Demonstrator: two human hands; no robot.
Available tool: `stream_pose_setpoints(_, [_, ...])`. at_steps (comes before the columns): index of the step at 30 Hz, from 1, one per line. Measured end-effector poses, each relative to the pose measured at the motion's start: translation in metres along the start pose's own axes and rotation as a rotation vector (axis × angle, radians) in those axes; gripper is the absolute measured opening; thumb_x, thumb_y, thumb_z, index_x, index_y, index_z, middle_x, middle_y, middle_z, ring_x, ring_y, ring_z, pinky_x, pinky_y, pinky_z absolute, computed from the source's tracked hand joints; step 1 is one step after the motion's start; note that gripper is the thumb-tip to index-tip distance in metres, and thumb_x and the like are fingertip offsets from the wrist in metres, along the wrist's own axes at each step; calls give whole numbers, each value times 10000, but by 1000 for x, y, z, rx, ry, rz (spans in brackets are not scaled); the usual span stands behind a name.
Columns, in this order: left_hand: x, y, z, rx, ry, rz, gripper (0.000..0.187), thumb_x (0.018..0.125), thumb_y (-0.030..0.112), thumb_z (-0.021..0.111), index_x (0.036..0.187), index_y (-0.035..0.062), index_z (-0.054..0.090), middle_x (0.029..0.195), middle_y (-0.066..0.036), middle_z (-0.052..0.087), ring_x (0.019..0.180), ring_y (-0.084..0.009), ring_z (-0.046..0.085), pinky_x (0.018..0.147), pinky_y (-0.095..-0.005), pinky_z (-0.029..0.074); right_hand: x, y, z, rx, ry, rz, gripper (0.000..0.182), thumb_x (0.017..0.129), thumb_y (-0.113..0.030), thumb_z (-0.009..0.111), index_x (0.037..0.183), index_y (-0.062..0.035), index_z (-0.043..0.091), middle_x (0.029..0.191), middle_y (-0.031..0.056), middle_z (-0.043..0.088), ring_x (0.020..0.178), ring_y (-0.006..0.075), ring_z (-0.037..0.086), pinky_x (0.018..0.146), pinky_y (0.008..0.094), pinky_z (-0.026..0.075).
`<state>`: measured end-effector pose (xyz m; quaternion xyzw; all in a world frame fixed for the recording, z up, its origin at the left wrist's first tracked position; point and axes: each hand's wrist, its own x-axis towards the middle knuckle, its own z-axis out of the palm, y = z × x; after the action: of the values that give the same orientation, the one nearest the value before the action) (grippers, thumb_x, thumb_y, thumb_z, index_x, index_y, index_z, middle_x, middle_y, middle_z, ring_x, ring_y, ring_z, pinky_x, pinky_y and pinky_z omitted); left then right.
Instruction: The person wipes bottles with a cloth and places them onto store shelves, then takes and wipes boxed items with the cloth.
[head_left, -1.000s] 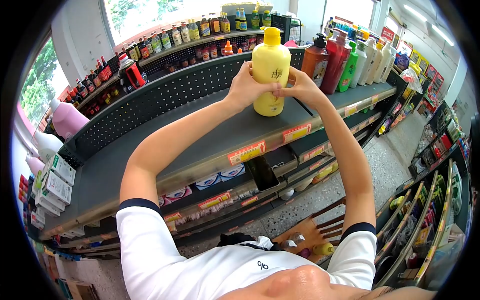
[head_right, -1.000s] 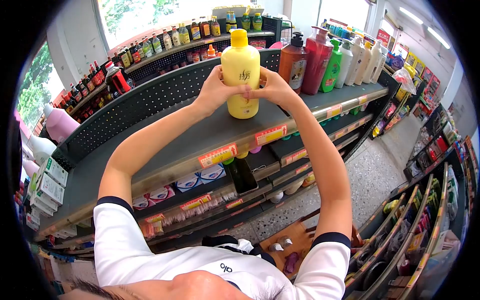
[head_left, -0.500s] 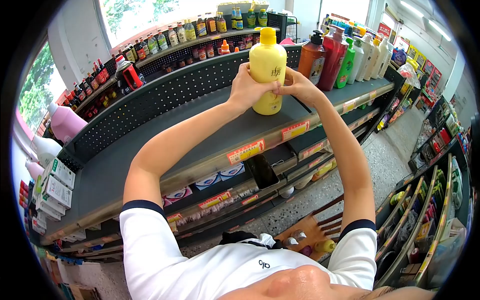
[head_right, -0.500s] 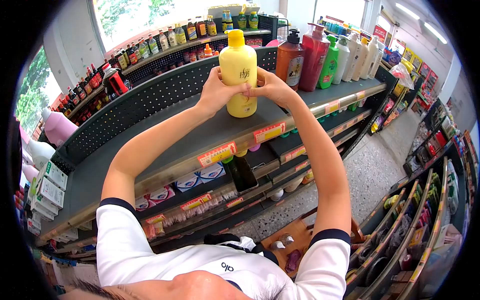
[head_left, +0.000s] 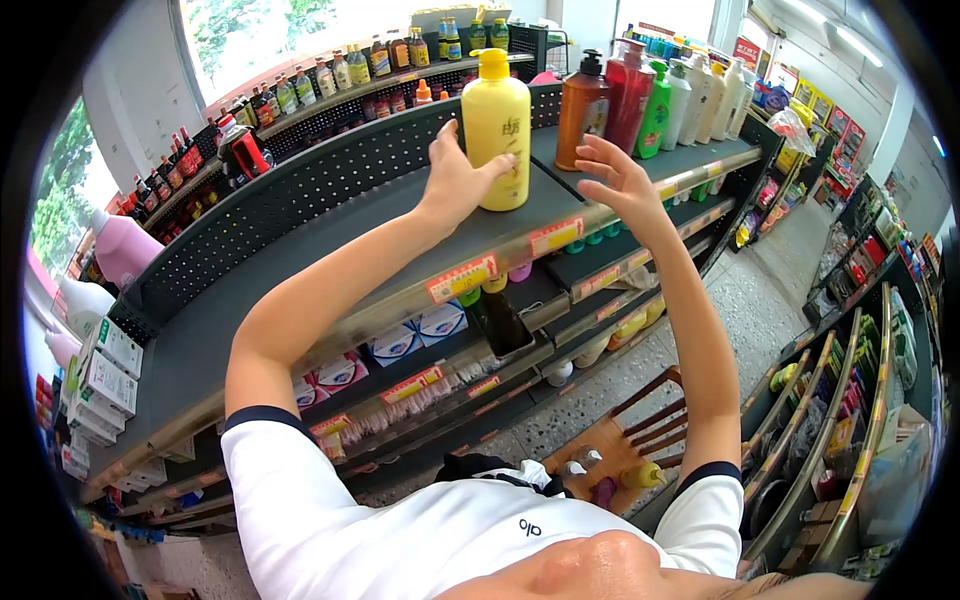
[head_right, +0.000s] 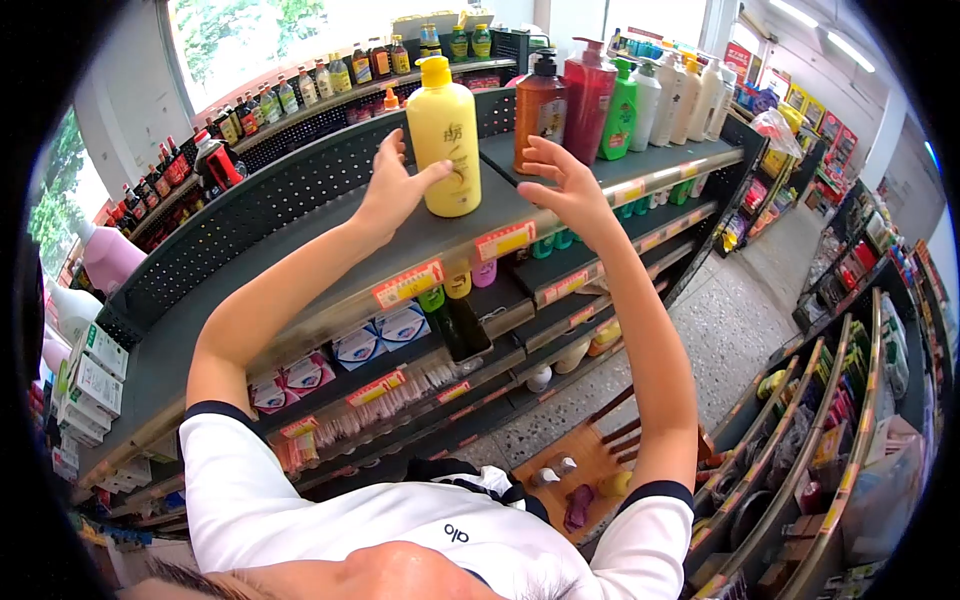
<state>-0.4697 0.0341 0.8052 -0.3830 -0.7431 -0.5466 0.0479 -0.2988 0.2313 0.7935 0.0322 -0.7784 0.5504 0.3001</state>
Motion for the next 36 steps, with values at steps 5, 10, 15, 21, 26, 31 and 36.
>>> stream_pose_setpoints(5, [-56,40,-6,-275,-96,119,670,885,150,678,1408,-39,305,1452,-210,356,1427,-277,276,1162,-402,236,-85,-23,-32,-54,85,-8,573,872,-79,690,1399,-64,463,1281,64,567,1163,165,556,913,290,490])
stream_pose_setpoints(10, [-126,69,25,-466,-330,122,585,901,107,647,1390,-2,345,1400,-134,419,1364,-207,360,1155,-359,252,-182,-45,-61,-36,205,25,484,894,-11,631,1363,-26,509,1255,83,575,1149,182,566,913,291,475])
stream_pose_setpoints(15, [-192,96,87,-694,-597,-40,504,911,99,634,1358,24,415,1341,-98,489,1301,-186,438,1112,-331,319,-294,-52,-88,-120,380,80,430,900,24,606,1324,-3,538,1192,63,604,1121,152,574,887,267,474])
stream_pose_setpoints(21, [-283,98,202,-851,-858,-258,431,914,98,646,1301,1,482,1312,-120,524,1267,-205,481,1083,-328,362,-435,-58,-91,-91,639,211,373,934,-1,595,1306,3,558,1173,67,616,1099,140,576,893,273,480])
stream_pose_setpoints(26, [-366,73,290,-788,-1070,-428,322,931,101,628,1238,38,557,1230,-57,590,1179,-148,533,1001,-287,414,-549,-32,-82,-111,896,445,364,928,-38,623,1289,-21,582,1143,51,637,1040,117,590,834,257,486])
stream_pose_setpoints(31, [-434,7,371,-674,-1234,-540,384,919,93,645,1274,16,524,1256,-92,573,1181,-184,538,1004,-313,428,-634,16,-59,-70,1080,673,388,914,-48,630,1298,-31,575,1194,62,631,1107,139,585,918,275,474])
stream_pose_setpoints(36, [-504,-84,447,-363,-1335,-459,613,853,60,694,1385,-3,396,1416,-172,450,1344,-278,417,1102,-363,362,-717,112,-27,-128,1118,848,453,869,-26,666,1310,-52,568,1233,71,622,1161,161,567,916,285,483])
